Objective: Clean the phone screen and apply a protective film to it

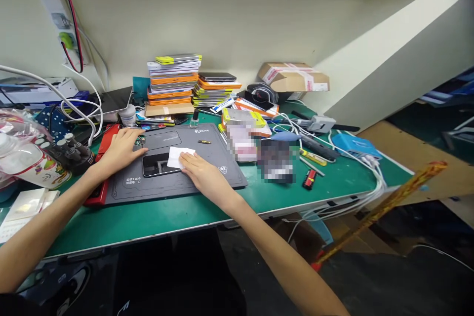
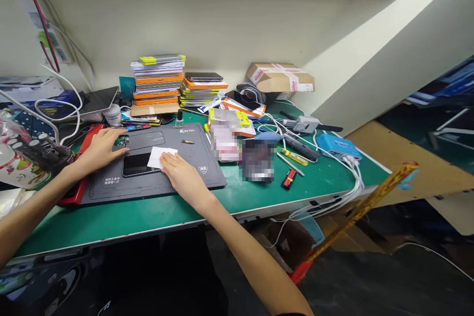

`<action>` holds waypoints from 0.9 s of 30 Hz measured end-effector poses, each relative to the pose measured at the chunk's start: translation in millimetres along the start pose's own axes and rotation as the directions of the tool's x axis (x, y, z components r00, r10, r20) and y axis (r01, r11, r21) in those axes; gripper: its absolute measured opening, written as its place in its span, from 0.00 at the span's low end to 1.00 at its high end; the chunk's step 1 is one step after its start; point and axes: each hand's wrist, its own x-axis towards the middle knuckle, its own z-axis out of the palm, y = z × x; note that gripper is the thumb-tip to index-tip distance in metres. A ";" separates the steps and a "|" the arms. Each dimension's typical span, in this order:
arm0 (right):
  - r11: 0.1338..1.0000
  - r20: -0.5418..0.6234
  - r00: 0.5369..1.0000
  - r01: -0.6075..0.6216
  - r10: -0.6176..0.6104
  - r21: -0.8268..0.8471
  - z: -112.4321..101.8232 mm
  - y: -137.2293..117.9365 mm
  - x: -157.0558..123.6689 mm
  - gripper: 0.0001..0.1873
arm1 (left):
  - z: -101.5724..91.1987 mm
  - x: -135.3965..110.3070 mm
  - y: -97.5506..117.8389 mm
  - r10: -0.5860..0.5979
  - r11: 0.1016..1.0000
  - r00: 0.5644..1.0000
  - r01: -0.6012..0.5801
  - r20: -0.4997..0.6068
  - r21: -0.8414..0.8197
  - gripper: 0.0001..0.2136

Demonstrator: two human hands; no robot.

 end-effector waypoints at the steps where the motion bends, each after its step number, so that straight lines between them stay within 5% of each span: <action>1: 1.000 -0.009 1.000 0.001 -0.001 0.002 -1.4 3.3 -3.1 0.29 | 0.9 4.4 -3.8 0.008 1.000 1.000 -0.008 0.020 0.001 0.34; 8: 0.994 -0.094 0.991 -0.097 0.092 -0.059 -41.5 40.7 -28.6 0.26 | 7.2 15.9 -16.7 0.047 0.999 0.996 -0.048 0.080 0.020 0.37; 15: 0.994 -0.087 0.991 -0.106 0.102 -0.037 -84.4 70.2 -2.5 0.21 | 6.9 12.8 -16.1 0.112 0.991 0.992 -0.116 0.058 0.060 0.32; 22: 0.986 -0.070 0.997 -0.031 0.043 0.165 -58.0 79.2 48.6 0.28 | -14.6 -3.3 -1.8 0.192 0.976 0.979 -0.184 -0.067 0.119 0.26; 27: 0.950 -0.062 0.998 0.011 0.009 0.311 -32.8 75.8 52.9 0.42 | -35.9 -32.0 9.5 0.271 0.962 0.929 -0.267 -0.253 0.050 0.21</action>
